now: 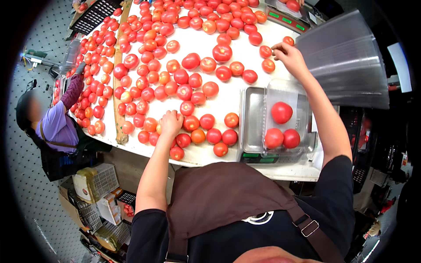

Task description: The person selects tomatoes from a large pile on a table and places them into a clear plastic container on a digital scale. After weighing, the person seals the container with a lid and places it into a black crate. The person repeats this process multiple times, filling several containers and stacking them in the crate.

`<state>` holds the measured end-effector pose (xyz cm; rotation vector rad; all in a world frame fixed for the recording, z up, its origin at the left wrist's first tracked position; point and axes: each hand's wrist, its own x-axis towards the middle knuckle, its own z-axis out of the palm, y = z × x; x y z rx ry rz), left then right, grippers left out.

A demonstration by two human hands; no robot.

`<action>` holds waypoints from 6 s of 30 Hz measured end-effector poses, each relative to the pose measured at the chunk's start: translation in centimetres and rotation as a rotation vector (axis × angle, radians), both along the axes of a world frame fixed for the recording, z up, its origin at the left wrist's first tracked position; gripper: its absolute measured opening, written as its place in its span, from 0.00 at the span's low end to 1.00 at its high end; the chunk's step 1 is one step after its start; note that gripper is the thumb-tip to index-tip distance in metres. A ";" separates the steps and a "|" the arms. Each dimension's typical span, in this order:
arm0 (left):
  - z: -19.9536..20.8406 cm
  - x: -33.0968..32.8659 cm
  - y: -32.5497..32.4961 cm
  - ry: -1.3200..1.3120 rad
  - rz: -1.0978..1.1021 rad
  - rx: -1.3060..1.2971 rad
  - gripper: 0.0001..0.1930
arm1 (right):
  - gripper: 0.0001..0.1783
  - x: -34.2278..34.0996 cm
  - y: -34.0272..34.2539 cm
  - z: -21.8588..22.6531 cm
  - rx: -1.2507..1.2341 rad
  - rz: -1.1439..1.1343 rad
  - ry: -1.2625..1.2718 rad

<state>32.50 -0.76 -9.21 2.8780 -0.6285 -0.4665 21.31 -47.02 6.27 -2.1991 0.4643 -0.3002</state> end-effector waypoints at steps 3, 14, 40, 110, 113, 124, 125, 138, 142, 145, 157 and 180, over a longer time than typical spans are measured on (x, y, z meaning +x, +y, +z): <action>-0.1 0.8 -0.3 0.063 -0.050 -0.049 0.15 | 0.17 7.0 -5.4 -3.9 0.143 -0.153 0.219; 3.9 -0.1 1.7 0.090 0.131 -0.660 0.09 | 0.46 18.7 -11.2 -21.9 -0.365 -0.321 0.599; 4.2 -1.0 2.5 1.570 1.035 -1.385 0.27 | 0.23 31.4 -2.6 -14.3 -0.572 0.237 0.462; 9.1 -21.7 -18.9 1.090 -0.029 -0.762 0.12 | 0.16 -32.4 13.1 1.1 0.255 -0.526 -0.385; 9.4 -24.2 -18.7 1.359 -0.269 -0.673 0.12 | 0.10 -30.6 15.6 -1.6 -0.082 -0.297 -0.162; 12.8 -13.1 -28.0 -0.247 -0.550 -0.488 0.29 | 0.21 -31.4 16.3 -3.0 -0.395 -0.635 -0.183; 12.3 -12.1 -28.1 -0.022 -0.559 -0.278 0.30 | 0.22 -31.2 16.3 -3.2 -0.423 -0.718 -0.185; 9.6 -17.3 -15.1 1.085 -0.026 -0.721 0.11 | 0.07 -35.5 9.8 -5.9 0.928 -0.718 0.036; 10.1 -17.1 -15.3 1.330 0.062 -0.652 0.10 | 0.08 -35.8 6.6 -4.8 1.058 -0.513 0.214; 9.5 -17.0 -15.4 1.274 0.013 -0.655 0.12 | 0.08 -35.4 5.3 -4.9 0.974 -0.469 0.292; 10.6 -17.9 -14.8 1.099 0.074 -0.694 0.14 | 0.13 -36.0 6.7 -4.9 0.741 -0.580 0.146; 14.0 -21.0 -11.0 1.051 0.199 -0.912 0.10 | 0.34 -43.2 8.4 -17.4 0.245 -0.972 0.428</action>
